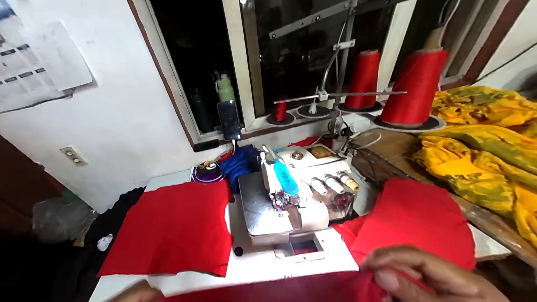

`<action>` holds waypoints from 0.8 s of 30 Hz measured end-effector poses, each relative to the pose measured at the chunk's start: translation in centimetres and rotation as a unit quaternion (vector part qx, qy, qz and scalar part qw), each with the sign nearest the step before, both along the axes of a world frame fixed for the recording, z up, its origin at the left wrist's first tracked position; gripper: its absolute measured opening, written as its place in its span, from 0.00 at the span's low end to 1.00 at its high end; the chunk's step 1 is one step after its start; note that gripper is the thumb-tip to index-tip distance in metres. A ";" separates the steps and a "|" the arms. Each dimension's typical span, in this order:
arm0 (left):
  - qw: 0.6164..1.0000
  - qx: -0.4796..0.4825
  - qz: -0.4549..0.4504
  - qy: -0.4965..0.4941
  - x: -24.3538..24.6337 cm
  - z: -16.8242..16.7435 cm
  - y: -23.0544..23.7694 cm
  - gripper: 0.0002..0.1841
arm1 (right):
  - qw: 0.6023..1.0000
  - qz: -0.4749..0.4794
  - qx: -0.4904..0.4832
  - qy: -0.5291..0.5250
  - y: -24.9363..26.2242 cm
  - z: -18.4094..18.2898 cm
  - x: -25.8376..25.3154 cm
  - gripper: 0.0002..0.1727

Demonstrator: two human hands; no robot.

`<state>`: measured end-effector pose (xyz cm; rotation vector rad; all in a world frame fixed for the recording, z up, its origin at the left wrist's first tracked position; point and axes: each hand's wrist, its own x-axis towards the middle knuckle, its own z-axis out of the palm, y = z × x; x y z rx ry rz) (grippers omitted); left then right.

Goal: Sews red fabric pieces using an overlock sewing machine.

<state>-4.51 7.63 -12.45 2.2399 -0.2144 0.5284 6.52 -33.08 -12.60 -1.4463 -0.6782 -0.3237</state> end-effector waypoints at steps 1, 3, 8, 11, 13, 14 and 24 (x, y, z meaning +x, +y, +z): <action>1.000 0.018 0.019 -0.006 0.8 1.1 0.8 0.07 | 0.999 -0.041 0.001 0.027 0.7 -0.1 0.5 0.07; 0.995 0.054 0.080 -0.013 4.1 3.0 2.3 0.09 | 0.983 -0.132 0.040 0.124 3.6 -1.2 2.5 0.04; 0.949 0.173 0.262 0.007 12.7 0.1 0.2 0.20 | 0.924 -0.123 0.101 0.349 9.7 -8.1 5.5 0.12; 0.967 0.201 0.136 -0.075 12.6 -7.3 -8.7 0.18 | 0.896 -0.127 0.166 0.392 11.3 -11.0 5.6 0.11; 0.977 0.172 0.037 -0.117 13.0 -12.2 -13.2 0.16 | 0.879 -0.137 0.185 0.418 11.6 -12.0 5.7 0.13; 0.979 0.158 0.017 -0.127 13.5 -13.6 -14.3 0.16 | 0.874 -0.133 0.189 0.428 11.4 -12.2 5.6 0.14; 0.963 0.236 0.042 -0.121 15.8 -12.4 -15.5 0.19 | 0.928 -0.137 -0.030 0.346 10.0 -15.1 5.1 0.11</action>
